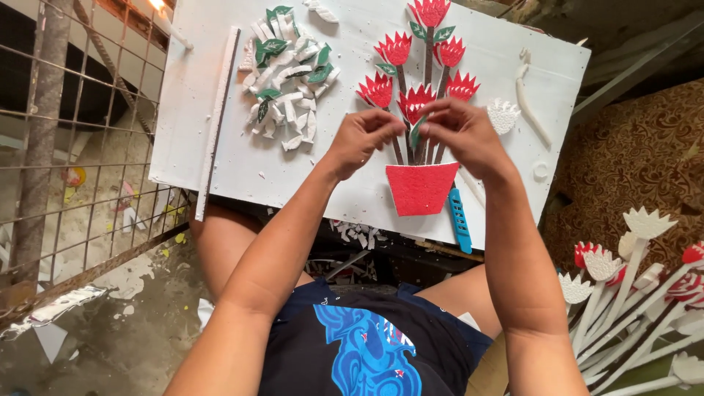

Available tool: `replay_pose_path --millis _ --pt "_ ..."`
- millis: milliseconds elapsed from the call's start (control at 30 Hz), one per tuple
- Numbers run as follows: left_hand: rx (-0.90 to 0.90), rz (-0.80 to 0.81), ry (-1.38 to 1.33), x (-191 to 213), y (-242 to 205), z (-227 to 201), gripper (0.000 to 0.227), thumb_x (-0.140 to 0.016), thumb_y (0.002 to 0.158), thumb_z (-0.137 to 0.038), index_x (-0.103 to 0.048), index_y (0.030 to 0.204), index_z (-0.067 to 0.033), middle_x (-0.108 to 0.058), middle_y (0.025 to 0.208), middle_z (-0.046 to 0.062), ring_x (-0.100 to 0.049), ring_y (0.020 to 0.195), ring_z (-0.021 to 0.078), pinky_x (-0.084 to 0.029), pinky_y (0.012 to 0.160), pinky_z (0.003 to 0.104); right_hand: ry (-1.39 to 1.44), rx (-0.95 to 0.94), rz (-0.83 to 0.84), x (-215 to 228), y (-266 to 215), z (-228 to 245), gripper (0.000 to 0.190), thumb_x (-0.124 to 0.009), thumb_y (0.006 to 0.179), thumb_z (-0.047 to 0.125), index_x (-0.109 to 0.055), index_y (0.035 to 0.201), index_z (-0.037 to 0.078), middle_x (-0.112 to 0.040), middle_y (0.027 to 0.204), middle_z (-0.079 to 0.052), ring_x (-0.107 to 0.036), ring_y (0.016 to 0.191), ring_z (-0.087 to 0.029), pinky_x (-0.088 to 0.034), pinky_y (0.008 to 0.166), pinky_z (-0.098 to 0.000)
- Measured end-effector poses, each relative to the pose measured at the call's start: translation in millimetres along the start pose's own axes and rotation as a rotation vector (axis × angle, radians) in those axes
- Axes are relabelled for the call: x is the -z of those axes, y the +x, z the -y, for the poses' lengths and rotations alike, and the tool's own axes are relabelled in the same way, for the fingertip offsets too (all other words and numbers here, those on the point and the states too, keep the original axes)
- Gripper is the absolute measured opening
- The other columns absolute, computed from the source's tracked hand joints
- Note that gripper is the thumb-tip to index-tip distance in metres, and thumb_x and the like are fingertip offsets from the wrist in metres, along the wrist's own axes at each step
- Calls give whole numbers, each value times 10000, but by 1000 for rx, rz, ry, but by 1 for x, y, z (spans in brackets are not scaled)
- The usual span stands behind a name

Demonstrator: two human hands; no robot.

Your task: Refining the details of a foam flower arrangement by attaching small leaves and petals.

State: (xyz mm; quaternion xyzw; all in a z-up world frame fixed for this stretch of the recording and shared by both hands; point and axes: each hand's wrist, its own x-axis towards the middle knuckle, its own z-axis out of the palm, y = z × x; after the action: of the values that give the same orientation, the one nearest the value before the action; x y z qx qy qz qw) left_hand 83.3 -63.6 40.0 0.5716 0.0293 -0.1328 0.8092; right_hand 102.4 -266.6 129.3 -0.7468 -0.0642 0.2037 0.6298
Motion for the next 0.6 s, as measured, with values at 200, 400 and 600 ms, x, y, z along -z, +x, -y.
replay_pose_path --millis 200,400,600 --pt "-582 -499 871 23 4 55 241 -589 1009 -318 -549 861 -131 -536 782 32 -520 708 189 -447 633 340 -14 -153 -365 34 70 0 191 -749 947 63 -684 1101 156 -759 880 -53 -750 732 -124 -511 569 -208" --pt "-609 -327 1246 22 -1 61 411 -513 1008 -513 -570 860 -134 -563 832 41 -507 730 217 -410 671 353 -309 -267 -422 14 117 -3 143 -728 947 131 -687 1082 154 -737 929 -45 -629 590 -121 -597 437 -233" --pt "-506 -341 1303 22 3 62 513 -529 964 -653 -631 814 -174 -598 842 24 -541 776 230 -400 690 368 -574 -203 -371 7 133 -26 106 -711 940 172 -713 1036 217 -756 787 -1 -658 706 -121 -523 676 -347"
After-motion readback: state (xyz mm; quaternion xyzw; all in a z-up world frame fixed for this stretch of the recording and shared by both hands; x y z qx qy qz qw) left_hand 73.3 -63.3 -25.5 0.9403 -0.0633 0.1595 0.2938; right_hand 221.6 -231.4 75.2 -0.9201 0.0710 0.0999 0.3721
